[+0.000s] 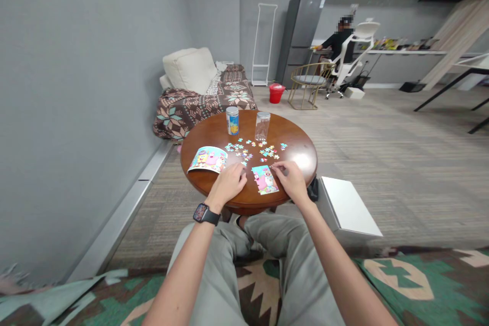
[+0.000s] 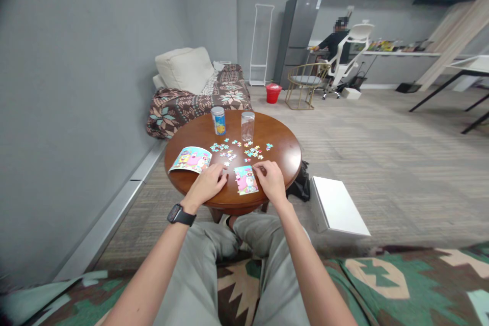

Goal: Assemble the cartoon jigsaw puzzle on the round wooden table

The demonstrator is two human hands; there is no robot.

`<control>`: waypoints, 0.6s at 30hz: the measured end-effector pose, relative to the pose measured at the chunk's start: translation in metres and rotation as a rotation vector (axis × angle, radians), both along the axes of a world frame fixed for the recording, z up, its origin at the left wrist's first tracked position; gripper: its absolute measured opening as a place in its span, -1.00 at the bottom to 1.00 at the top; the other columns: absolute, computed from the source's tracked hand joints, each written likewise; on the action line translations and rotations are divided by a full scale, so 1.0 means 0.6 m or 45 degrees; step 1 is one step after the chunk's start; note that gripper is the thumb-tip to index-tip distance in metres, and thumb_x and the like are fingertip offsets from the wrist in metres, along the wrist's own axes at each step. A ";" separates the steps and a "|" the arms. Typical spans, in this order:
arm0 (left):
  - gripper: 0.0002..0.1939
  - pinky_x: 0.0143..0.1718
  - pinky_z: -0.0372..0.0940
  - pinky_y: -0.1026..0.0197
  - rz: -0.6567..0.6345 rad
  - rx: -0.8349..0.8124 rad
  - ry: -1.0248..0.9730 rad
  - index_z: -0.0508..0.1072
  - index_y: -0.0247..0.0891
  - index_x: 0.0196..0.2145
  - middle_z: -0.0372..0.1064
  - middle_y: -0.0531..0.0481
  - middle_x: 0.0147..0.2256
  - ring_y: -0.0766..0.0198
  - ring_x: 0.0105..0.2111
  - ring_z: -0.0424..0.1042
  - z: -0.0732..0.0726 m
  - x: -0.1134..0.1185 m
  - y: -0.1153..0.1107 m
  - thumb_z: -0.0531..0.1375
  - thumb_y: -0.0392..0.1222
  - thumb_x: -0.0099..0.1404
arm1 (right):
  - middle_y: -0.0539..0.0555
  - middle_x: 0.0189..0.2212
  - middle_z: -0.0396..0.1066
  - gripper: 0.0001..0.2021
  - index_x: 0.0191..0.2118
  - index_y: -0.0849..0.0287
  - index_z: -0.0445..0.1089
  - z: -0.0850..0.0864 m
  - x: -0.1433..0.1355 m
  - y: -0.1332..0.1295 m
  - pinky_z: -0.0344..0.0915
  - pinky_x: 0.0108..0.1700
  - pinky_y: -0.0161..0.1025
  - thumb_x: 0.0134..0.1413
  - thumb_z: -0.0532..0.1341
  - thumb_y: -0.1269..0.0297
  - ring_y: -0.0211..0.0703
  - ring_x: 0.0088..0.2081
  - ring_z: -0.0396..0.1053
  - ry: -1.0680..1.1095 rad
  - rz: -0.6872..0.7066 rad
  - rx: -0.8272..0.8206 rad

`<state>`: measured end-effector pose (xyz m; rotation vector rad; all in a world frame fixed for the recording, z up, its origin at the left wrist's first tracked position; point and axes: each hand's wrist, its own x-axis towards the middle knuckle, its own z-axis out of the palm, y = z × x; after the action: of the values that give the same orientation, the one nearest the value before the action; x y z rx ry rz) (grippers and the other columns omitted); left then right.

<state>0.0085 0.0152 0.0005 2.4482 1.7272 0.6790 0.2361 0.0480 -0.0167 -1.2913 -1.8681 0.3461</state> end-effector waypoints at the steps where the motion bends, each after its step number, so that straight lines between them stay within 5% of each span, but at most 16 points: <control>1: -0.77 -0.08 0.28 0.12 -0.029 -0.029 -0.056 0.38 -0.25 -0.10 0.45 -0.09 -0.20 0.15 -0.18 0.42 0.001 -0.001 -0.002 0.00 -0.26 0.36 | 0.12 -0.28 0.51 -0.80 -0.28 0.14 0.48 0.005 -0.002 0.000 0.29 -0.07 -0.10 0.22 0.13 0.22 -0.06 -0.23 0.36 0.006 0.056 -0.023; 8: -0.85 -0.38 0.15 0.26 -0.123 -0.222 -0.374 0.41 -0.21 -0.21 0.22 0.13 -0.49 0.31 -0.47 0.25 -0.001 -0.013 0.000 0.09 -0.20 0.29 | 0.08 -0.26 0.49 -0.77 -0.26 0.13 0.54 0.053 -0.062 0.013 0.32 -0.09 -0.22 0.14 0.12 0.40 -0.16 -0.20 0.43 -0.117 0.642 -0.193; 12: -0.93 -0.36 0.11 0.25 -0.060 -0.184 -0.401 0.32 -0.23 -0.42 0.17 0.14 -0.51 0.34 -0.48 0.18 -0.002 -0.014 0.003 0.08 -0.28 0.23 | 0.00 -0.38 0.51 -0.77 -0.19 0.16 0.50 0.054 -0.096 0.025 0.33 -0.18 -0.28 0.07 0.15 0.46 -0.22 -0.34 0.42 -0.175 0.728 -0.309; 18: -0.92 -0.34 0.13 0.25 -0.030 -0.219 -0.414 0.29 -0.22 -0.34 0.22 0.13 -0.47 0.32 -0.45 0.22 0.000 -0.012 0.001 0.07 -0.35 0.19 | 0.01 -0.37 0.50 -0.85 -0.28 0.16 0.47 0.038 -0.111 0.031 0.30 -0.23 -0.30 0.03 0.19 0.47 -0.21 -0.34 0.41 -0.242 0.764 -0.262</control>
<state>0.0013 0.0157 0.0003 2.1036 1.5583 0.8333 0.1697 0.0666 0.0063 -0.8846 -2.4176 0.7658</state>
